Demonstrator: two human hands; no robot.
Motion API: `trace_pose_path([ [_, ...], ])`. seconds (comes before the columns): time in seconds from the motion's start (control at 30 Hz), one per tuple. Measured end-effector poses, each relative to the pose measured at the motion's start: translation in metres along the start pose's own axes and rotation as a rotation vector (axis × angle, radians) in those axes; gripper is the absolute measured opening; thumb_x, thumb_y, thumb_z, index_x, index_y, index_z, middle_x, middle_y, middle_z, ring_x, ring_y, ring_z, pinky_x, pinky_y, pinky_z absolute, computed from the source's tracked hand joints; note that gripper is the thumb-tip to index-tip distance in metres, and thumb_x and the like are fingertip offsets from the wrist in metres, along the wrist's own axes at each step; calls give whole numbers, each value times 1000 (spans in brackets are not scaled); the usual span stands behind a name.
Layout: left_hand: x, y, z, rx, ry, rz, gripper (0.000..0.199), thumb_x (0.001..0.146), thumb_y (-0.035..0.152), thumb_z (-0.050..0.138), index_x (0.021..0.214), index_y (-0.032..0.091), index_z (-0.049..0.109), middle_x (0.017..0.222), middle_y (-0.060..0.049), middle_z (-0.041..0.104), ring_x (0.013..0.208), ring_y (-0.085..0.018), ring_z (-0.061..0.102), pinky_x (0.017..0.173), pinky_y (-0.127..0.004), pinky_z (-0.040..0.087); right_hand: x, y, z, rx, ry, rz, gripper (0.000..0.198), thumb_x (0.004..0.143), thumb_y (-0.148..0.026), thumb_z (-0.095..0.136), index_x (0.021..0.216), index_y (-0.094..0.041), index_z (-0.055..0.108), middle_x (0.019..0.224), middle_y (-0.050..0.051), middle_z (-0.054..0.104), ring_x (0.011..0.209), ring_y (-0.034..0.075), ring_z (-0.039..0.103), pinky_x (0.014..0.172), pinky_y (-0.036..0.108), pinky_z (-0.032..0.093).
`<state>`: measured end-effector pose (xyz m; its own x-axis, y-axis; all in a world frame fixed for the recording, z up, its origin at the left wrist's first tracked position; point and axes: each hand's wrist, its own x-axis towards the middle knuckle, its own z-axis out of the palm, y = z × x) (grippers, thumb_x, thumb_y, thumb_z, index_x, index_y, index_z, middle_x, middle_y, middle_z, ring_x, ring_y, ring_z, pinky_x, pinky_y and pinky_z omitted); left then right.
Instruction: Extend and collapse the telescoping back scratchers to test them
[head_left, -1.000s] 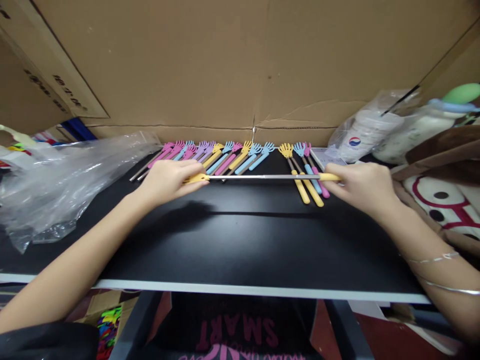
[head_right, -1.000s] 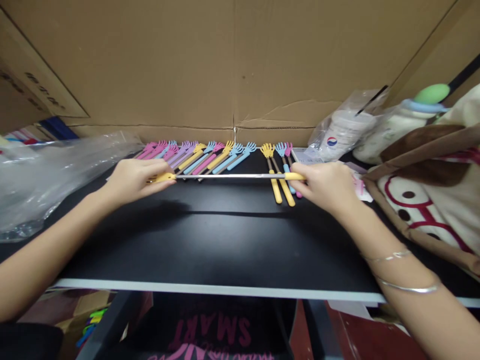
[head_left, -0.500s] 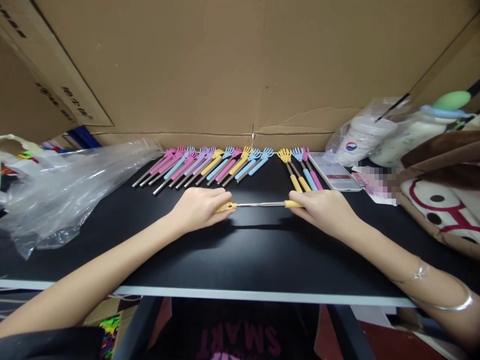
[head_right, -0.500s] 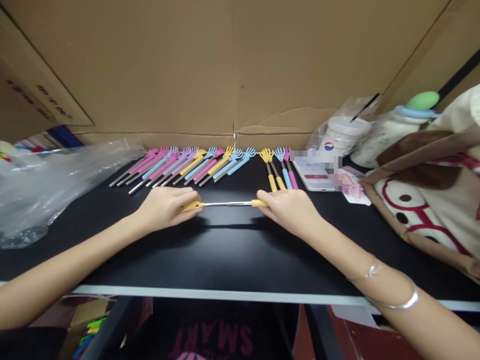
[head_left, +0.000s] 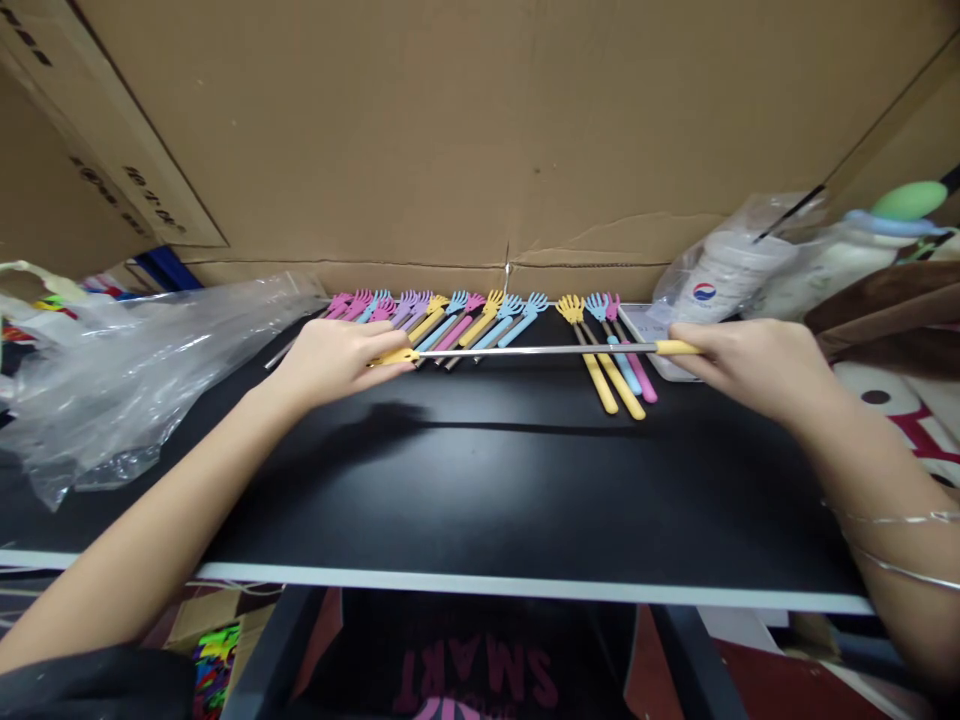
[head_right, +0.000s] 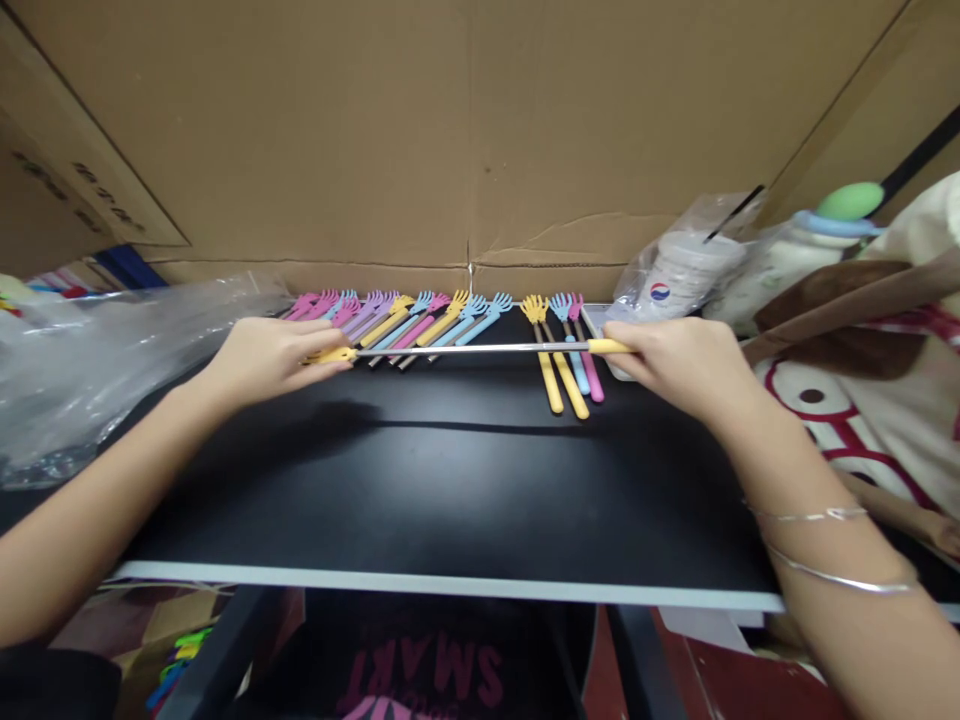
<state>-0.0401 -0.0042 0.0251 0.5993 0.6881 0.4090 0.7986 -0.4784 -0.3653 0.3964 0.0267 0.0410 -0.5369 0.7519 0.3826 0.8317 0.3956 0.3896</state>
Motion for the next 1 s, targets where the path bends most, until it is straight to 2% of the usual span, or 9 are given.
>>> trace_pose_path([
  [0.2, -7, -6, -1, -25, 17, -2, 41, 96, 49, 33, 83, 21, 61, 76, -1, 68, 60, -13, 59, 49, -25, 27, -4, -9, -6, -68, 20, 36, 73, 91, -62, -5, 67, -24, 53, 60, 7, 61, 52, 19, 51, 47, 29, 18],
  [0.33, -7, 1, 3, -57, 70, 16, 42, 96, 47, 33, 77, 20, 59, 71, -1, 67, 56, -12, 57, 48, -24, 27, -4, -21, -5, -68, 29, 14, 69, 94, -57, -2, 68, -23, 53, 58, 7, 62, 52, 18, 52, 48, 29, 19],
  [0.5, 2, 40, 5, -160, 125, 157, 36, 96, 41, 37, 76, 19, 57, 67, 1, 66, 53, -10, 56, 47, -23, 26, 1, -60, 3, 86, 48, -189, 45, 96, -45, 27, 71, -21, 55, 54, 4, 61, 45, 14, 52, 47, 26, 20],
  [0.57, 5, 57, 5, -198, 111, 210, 35, 96, 40, 38, 76, 19, 56, 64, 2, 63, 50, -9, 55, 47, -23, 26, 2, -77, 4, 129, 64, -258, 35, 96, -36, 33, 74, -21, 56, 56, 3, 63, 47, 14, 54, 47, 26, 20],
  [0.67, 8, 70, 3, -199, 124, 207, 34, 96, 40, 38, 75, 19, 56, 61, 2, 61, 46, -9, 52, 45, -25, 25, 1, -89, 0, 145, 97, -289, 31, 95, -31, 35, 74, -20, 56, 57, 2, 64, 50, 13, 56, 47, 25, 20],
  [0.83, 10, 65, -3, -171, 148, 192, 36, 97, 42, 37, 78, 20, 58, 63, 2, 62, 50, -9, 55, 46, -25, 25, 0, -79, -7, 140, 108, -247, 43, 97, -41, 27, 71, -21, 55, 55, 2, 61, 48, 12, 54, 46, 24, 18],
  [0.9, 10, 55, -4, -150, 126, 183, 37, 97, 44, 36, 79, 20, 58, 64, 1, 63, 53, -10, 56, 46, -25, 24, 0, -67, -5, 136, 80, -220, 49, 97, -47, 24, 71, -21, 56, 52, 2, 59, 46, 13, 51, 46, 24, 18],
  [1.0, 5, 29, -2, -120, 29, 99, 41, 97, 49, 33, 80, 21, 59, 71, 0, 65, 56, -12, 57, 46, -24, 24, 2, -40, 2, 122, 2, -141, 51, 95, -53, 24, 76, -22, 60, 51, 2, 56, 43, 14, 47, 47, 24, 18],
])
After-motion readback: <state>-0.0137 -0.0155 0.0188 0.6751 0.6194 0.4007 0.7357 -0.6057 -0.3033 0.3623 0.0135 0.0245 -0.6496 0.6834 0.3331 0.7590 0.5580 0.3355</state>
